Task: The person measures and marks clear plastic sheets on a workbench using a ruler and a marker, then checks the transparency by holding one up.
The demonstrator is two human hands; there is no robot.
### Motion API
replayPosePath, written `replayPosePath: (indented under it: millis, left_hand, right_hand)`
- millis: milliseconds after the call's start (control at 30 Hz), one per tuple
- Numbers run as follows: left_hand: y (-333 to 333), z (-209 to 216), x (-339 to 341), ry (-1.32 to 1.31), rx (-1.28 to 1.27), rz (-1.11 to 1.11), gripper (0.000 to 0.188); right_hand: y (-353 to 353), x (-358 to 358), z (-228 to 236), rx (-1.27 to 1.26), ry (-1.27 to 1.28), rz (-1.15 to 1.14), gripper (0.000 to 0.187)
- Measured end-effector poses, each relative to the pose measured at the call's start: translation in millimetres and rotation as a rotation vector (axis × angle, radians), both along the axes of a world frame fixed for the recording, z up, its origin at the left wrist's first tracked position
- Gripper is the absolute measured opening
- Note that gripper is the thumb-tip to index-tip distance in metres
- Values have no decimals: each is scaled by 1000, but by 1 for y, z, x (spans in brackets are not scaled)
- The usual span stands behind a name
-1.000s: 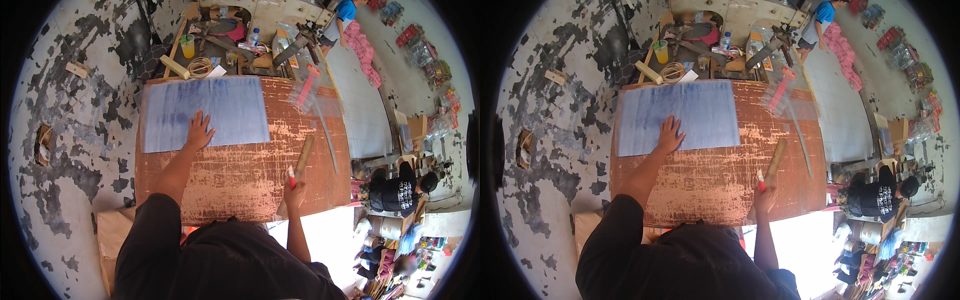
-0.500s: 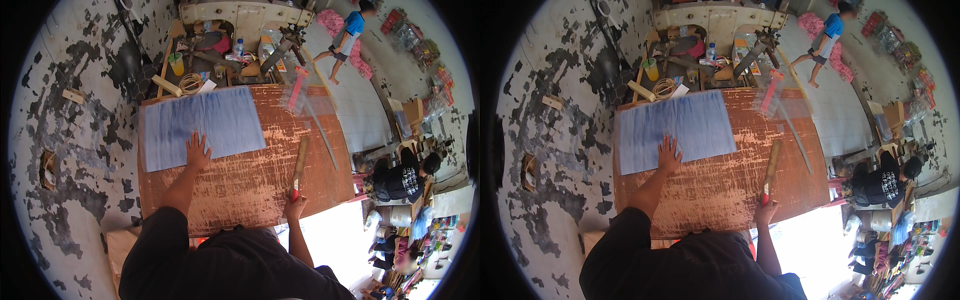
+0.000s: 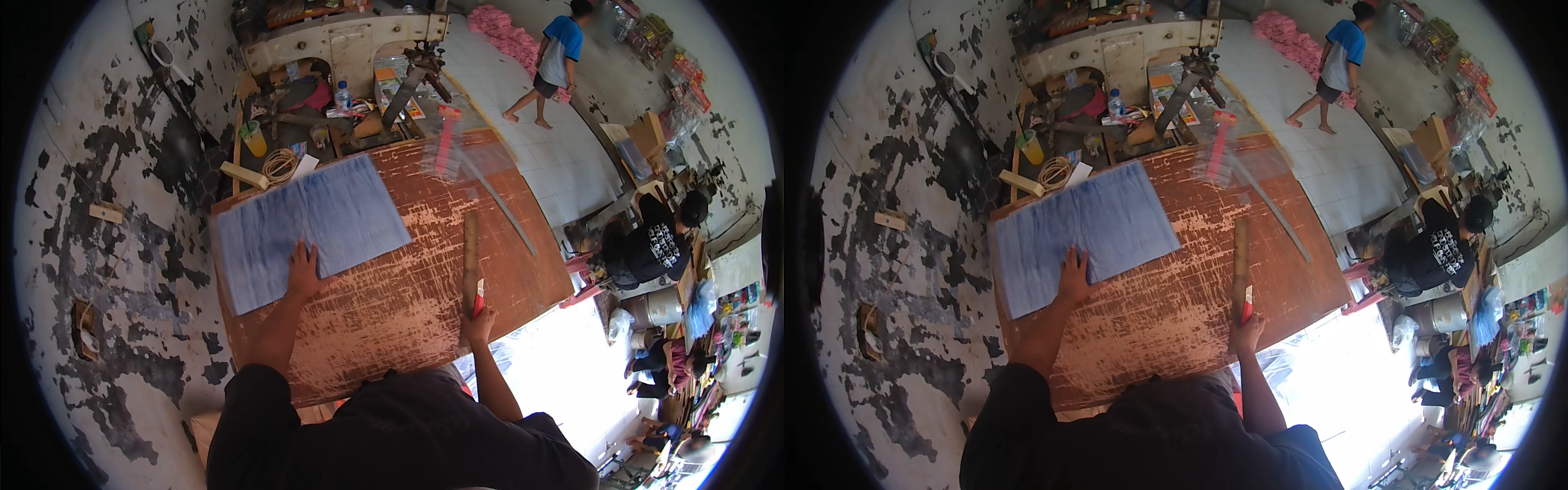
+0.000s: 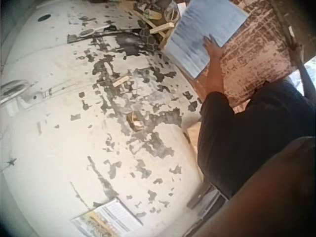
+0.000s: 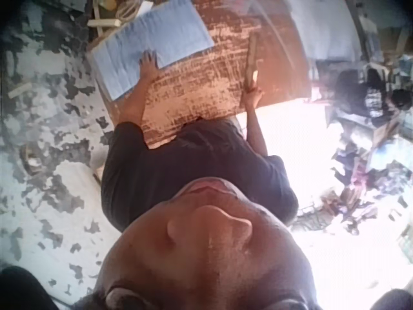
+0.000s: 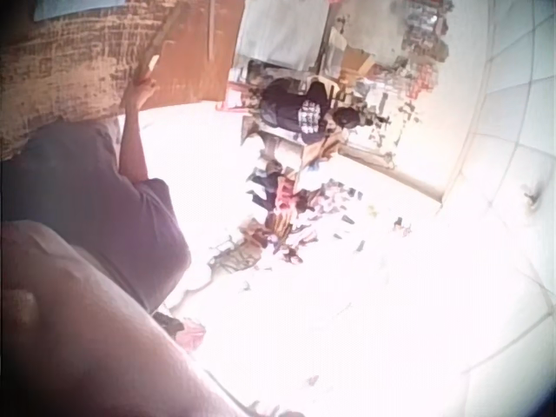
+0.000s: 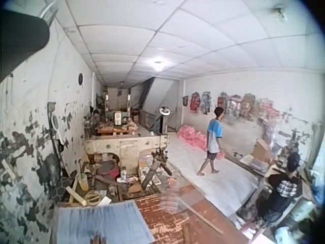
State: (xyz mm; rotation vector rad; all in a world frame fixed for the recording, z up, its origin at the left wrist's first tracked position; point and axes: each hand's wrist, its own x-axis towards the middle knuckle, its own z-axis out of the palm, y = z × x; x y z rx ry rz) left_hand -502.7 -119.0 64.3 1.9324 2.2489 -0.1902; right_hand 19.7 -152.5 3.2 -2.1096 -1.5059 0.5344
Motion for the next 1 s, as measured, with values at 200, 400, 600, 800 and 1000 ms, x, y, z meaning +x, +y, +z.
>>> replayPosePath:
  millis: [200, 400, 600, 800, 1000]
  left_hand:
    - [17, -4, 16, 163, -103, -194, 109]
    - [16, -67, -31, 368, 48, -414, 94]
    - [22, -48, 0, 649, -192, -578, 100]
    - [34, 9, 62, 347, -382, -358, 107]
    - [35, -22, 55, 603, -410, -292, 106]
  right_hand:
    - [-8, 9, 8, -35, -84, -63, 69]
    - [-29, -11, 28, -82, -108, -45, 62]
    - [-43, 16, 21, -58, -97, -11, 61]
    - [-39, 49, 10, -23, 13, 39, 59]
    - [-33, 49, 16, -113, 96, 92, 63]
